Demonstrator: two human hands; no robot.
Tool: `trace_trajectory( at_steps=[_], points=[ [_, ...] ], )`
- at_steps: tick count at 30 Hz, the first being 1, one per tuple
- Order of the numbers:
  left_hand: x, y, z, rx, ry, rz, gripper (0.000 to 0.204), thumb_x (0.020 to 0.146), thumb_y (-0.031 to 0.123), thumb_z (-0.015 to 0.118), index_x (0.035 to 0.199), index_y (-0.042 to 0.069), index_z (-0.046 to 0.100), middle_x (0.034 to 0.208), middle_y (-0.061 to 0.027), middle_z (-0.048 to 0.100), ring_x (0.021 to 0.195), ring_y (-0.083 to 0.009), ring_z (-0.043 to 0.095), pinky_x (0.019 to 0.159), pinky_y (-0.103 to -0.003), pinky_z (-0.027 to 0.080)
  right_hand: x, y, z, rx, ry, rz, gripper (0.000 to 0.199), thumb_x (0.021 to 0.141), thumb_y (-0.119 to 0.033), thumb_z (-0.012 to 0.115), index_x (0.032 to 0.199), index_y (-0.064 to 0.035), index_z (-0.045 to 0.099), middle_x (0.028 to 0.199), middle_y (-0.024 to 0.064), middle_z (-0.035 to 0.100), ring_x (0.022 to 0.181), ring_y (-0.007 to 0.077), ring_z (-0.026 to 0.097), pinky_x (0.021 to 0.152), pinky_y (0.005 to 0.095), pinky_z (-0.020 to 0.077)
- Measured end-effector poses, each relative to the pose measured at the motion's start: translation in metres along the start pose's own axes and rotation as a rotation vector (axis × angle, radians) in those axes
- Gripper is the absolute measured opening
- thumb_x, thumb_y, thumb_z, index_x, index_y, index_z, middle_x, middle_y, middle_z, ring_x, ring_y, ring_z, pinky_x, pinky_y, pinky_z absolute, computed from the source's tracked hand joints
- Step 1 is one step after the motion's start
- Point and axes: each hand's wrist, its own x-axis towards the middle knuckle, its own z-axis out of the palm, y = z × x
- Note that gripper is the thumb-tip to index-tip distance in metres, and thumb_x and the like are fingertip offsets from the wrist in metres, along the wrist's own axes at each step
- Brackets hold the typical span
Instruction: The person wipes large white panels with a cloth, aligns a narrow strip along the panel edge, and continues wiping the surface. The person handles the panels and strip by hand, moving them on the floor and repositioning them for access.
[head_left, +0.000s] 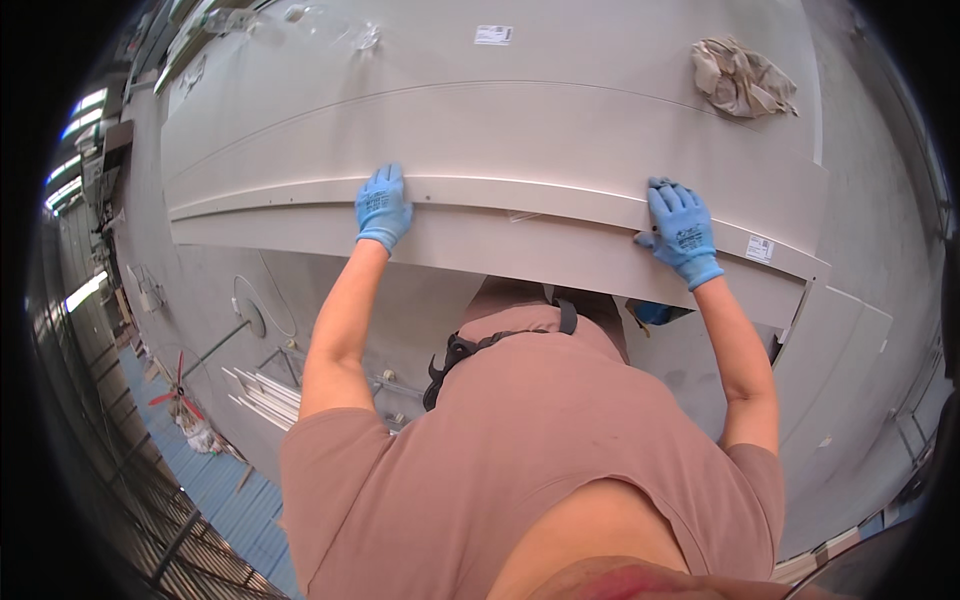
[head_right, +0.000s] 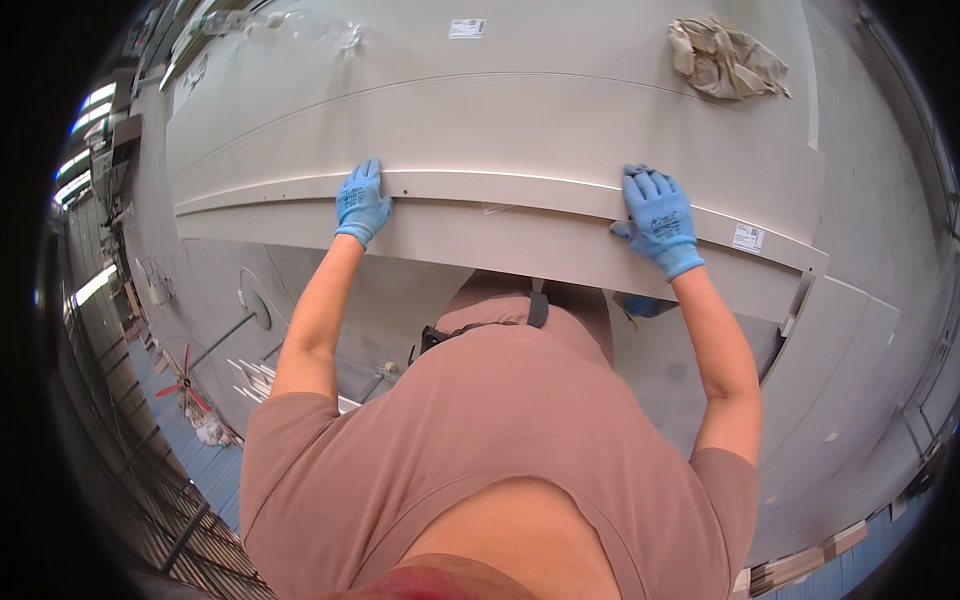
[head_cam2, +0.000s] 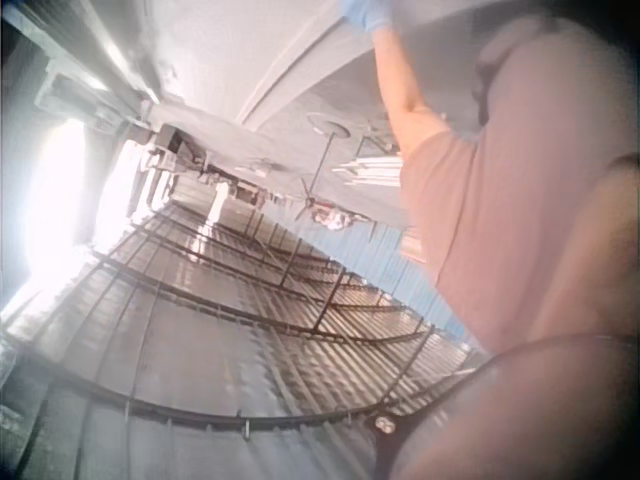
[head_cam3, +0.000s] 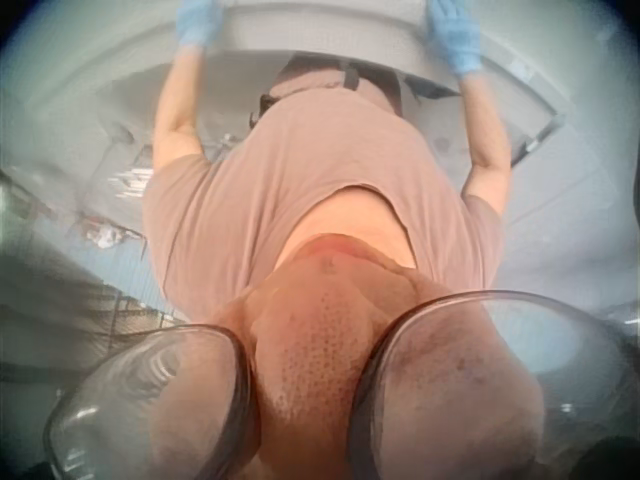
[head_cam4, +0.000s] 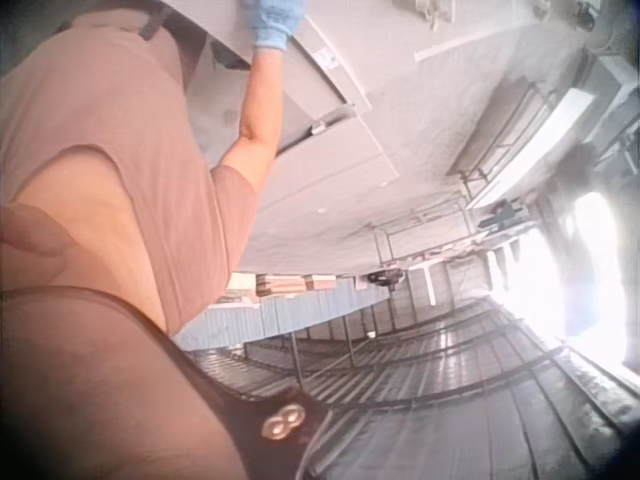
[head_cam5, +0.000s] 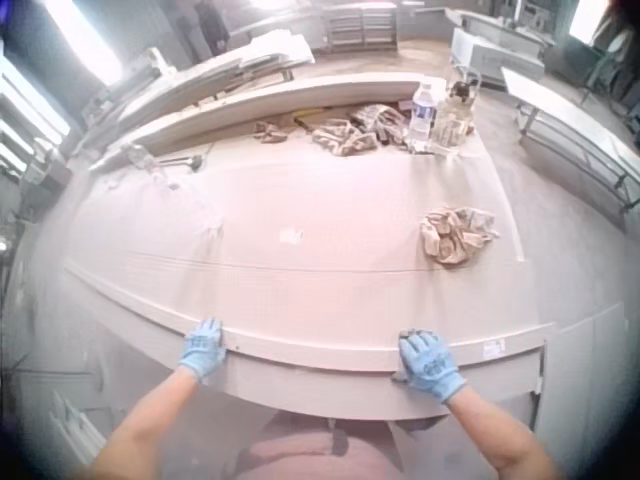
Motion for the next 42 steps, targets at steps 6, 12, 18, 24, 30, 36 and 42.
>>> trace_trajectory(
  at_steps=[6, 12, 18, 24, 30, 36, 42],
  points=[
    [-0.036, -0.034, 0.05, -0.535, 0.495, -0.593, 0.088, 0.082, 0.035, 0.084, 0.151, -0.006, 0.048, 0.156, -0.0303, 0.048, 0.147, -0.0405, 0.045, 0.122, -0.047, 0.037, -0.011, -0.007, -0.004, -0.113, -0.029, -0.027, 0.071, 0.073, -0.039, 0.088, 0.129, -0.0025, 0.062, 0.128, 0.0146, 0.065, 0.119, 0.0322, 0.062, 0.101, 0.0458, 0.0494],
    [-0.06, -0.118, 0.058, -2.095, 0.6, -1.251, 0.084, 0.094, 0.062, 0.066, 0.151, 0.003, 0.05, 0.16, -0.016, 0.049, 0.147, -0.0333, 0.044, 0.118, -0.049, 0.04, -0.066, -0.061, -0.069, -0.088, 0.053, -0.069, 0.068, 0.073, -0.034, 0.088, 0.128, -0.005, 0.06, 0.123, 0.0138, 0.067, 0.109, 0.0351, 0.066, 0.093, 0.0461, 0.0543],
    [-0.092, -0.169, 0.041, -2.529, 0.475, -0.997, 0.095, 0.098, 0.075, 0.037, 0.155, 0.001, 0.044, 0.159, -0.0156, 0.05, 0.148, -0.0367, 0.043, 0.119, -0.06, 0.036, -0.118, -0.124, -0.065, -0.041, 0.015, 0.049, 0.073, 0.072, -0.037, 0.088, 0.131, -0.0054, 0.06, 0.124, 0.0154, 0.068, 0.108, 0.0368, 0.067, 0.093, 0.0466, 0.0554],
    [-0.129, -0.192, 0.027, -2.498, 0.349, -0.918, 0.082, 0.096, 0.061, 0.042, 0.146, -0.002, 0.056, 0.148, -0.0222, 0.06, 0.137, -0.0406, 0.054, 0.118, -0.063, 0.038, -0.159, -0.139, -0.029, -0.132, 0.256, 0.007, 0.077, 0.067, -0.045, 0.09, 0.13, -0.0081, 0.063, 0.112, 0.0122, 0.07, 0.099, 0.0327, 0.068, 0.085, 0.045, 0.0555],
    [-0.163, -0.19, -0.064, -2.477, 0.337, -0.531, 0.066, 0.094, 0.049, 0.054, 0.138, 0.001, 0.065, 0.129, -0.0148, 0.073, 0.119, -0.0333, 0.067, 0.108, -0.057, 0.05, -0.221, -0.142, -0.025, -0.129, 0.375, 0.168, 0.074, 0.058, -0.037, 0.09, 0.122, -0.0079, 0.066, 0.1, 0.0096, 0.071, 0.087, 0.0317, 0.07, 0.077, 0.0443, 0.056],
    [-0.186, -0.066, -0.192, -2.411, 0.431, 0.033, 0.067, 0.102, 0.05, 0.059, 0.143, -0.003, 0.058, 0.136, -0.016, 0.067, 0.123, -0.0302, 0.065, 0.114, -0.05, 0.049, -0.312, -0.13, 0.006, 0.012, 0.643, 0.292, 0.051, 0.071, -0.044, 0.08, 0.102, -0.0075, 0.062, 0.084, 0.0117, 0.064, 0.08, 0.0365, 0.068, 0.07, 0.0464, 0.0548],
    [-0.248, 0.156, -0.262, -2.363, 0.344, 0.461, 0.065, 0.104, 0.039, 0.063, 0.149, -0.006, 0.048, 0.144, -0.0218, 0.06, 0.134, -0.0327, 0.058, 0.121, -0.051, 0.043, -0.487, -0.105, 0.085, -0.007, 0.824, 0.633, 0.064, 0.067, -0.04, 0.089, 0.114, -0.01, 0.059, 0.112, 0.0135, 0.067, 0.104, 0.0362, 0.067, 0.091, 0.0473, 0.0539]
  ],
)
